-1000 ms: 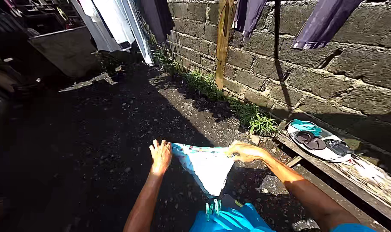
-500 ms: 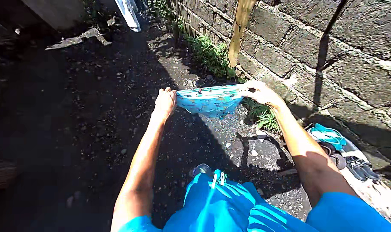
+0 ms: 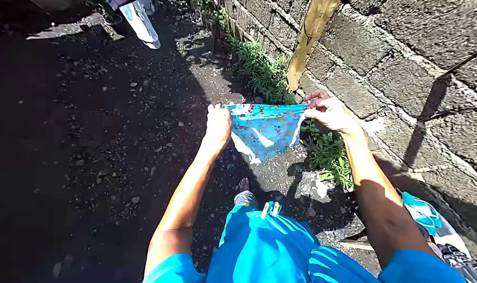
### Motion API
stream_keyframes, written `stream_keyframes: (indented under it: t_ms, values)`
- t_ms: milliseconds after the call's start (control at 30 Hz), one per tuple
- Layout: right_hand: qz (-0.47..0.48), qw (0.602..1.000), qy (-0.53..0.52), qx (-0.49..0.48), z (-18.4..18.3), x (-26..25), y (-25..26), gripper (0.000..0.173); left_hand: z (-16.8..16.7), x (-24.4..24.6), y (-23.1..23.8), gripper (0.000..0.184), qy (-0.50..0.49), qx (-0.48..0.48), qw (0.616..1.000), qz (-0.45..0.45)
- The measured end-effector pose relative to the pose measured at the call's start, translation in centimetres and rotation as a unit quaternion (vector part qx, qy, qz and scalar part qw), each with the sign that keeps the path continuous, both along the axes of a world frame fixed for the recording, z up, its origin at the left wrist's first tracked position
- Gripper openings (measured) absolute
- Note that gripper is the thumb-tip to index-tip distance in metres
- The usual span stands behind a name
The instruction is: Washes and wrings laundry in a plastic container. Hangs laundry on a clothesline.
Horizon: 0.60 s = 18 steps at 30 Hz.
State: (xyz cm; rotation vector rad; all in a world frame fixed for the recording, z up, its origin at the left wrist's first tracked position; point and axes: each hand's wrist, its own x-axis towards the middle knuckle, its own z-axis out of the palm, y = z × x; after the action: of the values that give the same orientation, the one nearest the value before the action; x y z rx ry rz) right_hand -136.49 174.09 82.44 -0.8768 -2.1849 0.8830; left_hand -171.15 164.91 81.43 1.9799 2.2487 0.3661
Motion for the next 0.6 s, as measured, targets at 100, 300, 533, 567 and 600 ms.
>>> stream_keyframes:
  t_ms: [100,300,533,567,600]
  values:
    - [0.009,0.985,-0.116,-0.126,-6.3,-1.0,3.2,0.013,-8.9,-3.0,2.1,0.01,-0.021,-0.065,0.998,-0.004]
    - [-0.024,0.964,-0.091,-0.249,-9.2,-6.6,6.8,0.024,-12.1,-7.3,10.8,0.049,-0.1,-0.2,0.969,0.108]
    - [0.059,0.988,-0.018,-0.144,-6.0,-13.9,13.8,0.025,-12.0,-12.9,20.7,0.042,-0.062,-0.197,0.965,0.164]
    - [0.108,0.984,-0.006,-0.144,-4.7,-15.1,14.8,0.022,-11.9,-13.7,21.9,0.038,-0.077,-0.174,0.966,0.177]
    - [0.16,0.975,-0.006,-0.153,-3.4,-16.4,15.8,0.021,-11.6,-14.4,23.3,0.036,-0.1,-0.129,0.97,0.179]
